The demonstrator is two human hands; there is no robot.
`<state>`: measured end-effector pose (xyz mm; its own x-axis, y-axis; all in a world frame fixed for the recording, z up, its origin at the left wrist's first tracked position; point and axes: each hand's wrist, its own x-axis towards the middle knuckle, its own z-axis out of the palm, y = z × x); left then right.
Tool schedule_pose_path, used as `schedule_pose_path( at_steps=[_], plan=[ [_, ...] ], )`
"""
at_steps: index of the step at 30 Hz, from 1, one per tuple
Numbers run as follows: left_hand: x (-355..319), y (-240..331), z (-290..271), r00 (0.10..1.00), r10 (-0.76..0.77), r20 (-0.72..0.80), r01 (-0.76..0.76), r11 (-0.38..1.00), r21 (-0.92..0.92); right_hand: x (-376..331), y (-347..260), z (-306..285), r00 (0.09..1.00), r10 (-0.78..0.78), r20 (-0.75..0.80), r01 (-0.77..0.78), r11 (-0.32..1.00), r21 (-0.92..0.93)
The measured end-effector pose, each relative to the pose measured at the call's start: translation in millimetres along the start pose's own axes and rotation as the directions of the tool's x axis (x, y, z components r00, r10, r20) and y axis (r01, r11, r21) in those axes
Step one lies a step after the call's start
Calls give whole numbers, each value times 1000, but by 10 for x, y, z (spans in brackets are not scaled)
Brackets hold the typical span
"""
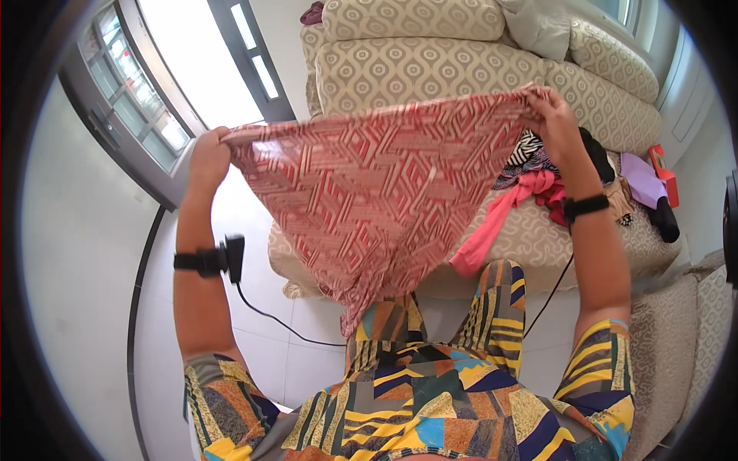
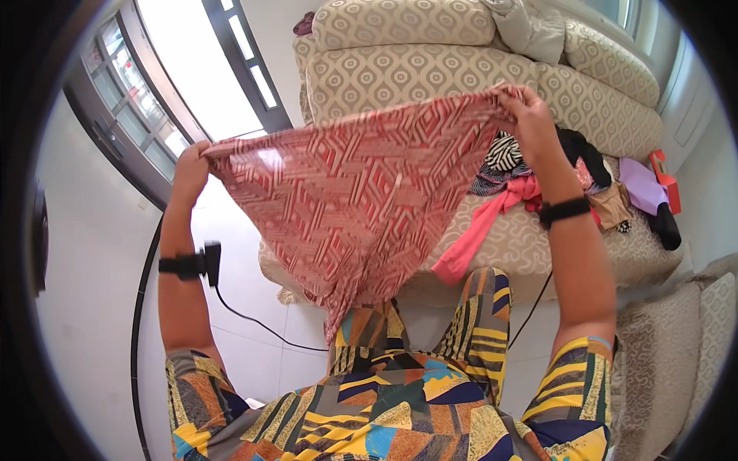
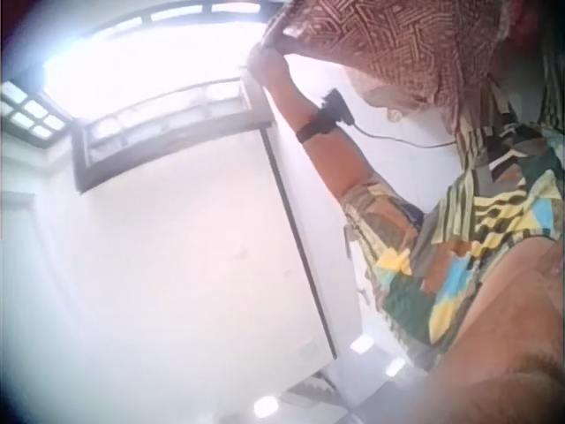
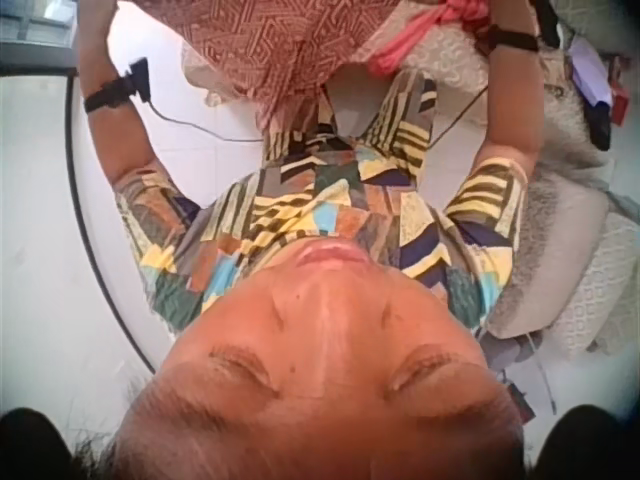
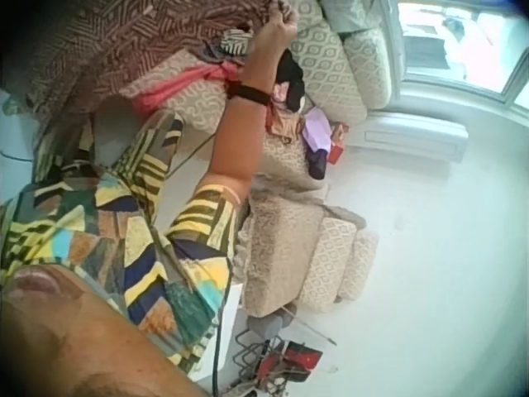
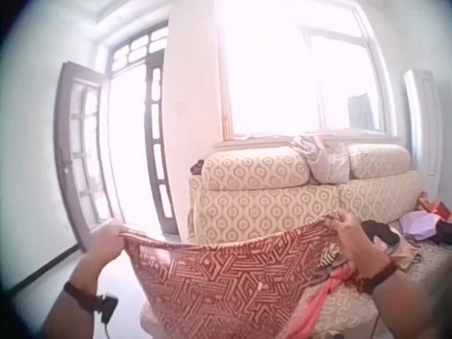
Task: Folding multiple pieces of clothing on a sofa.
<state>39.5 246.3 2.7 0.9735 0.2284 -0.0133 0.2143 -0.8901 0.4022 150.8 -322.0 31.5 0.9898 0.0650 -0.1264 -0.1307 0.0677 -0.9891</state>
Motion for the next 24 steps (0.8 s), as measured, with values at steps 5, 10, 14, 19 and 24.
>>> schedule_pose_path(
  at_steps=[5,10,14,19,24],
  plan=[
    [630,663,-118,984,-174,22,106,489,-866,660,-289,-200,946,-262,-192,248,964,-91],
    [1023,1142,-908,387,405,-828,-708,707,15,490,-1414,-338,455,-844,-285,815,523,-248],
    [729,1433,-1019,569,51,-820,-786,325,-525,-33,-1595,-595,427,-853,-301,877,471,-90],
    [-391,1341,-756,599,-52,-799,-541,709,-452,-858,-1079,-728,521,-847,-109,583,446,-678],
    [-1206,914,-112,696,190,-692,-592,697,-405,-1602,-309,-1037,807,-567,-166,440,765,-470]
  ],
)
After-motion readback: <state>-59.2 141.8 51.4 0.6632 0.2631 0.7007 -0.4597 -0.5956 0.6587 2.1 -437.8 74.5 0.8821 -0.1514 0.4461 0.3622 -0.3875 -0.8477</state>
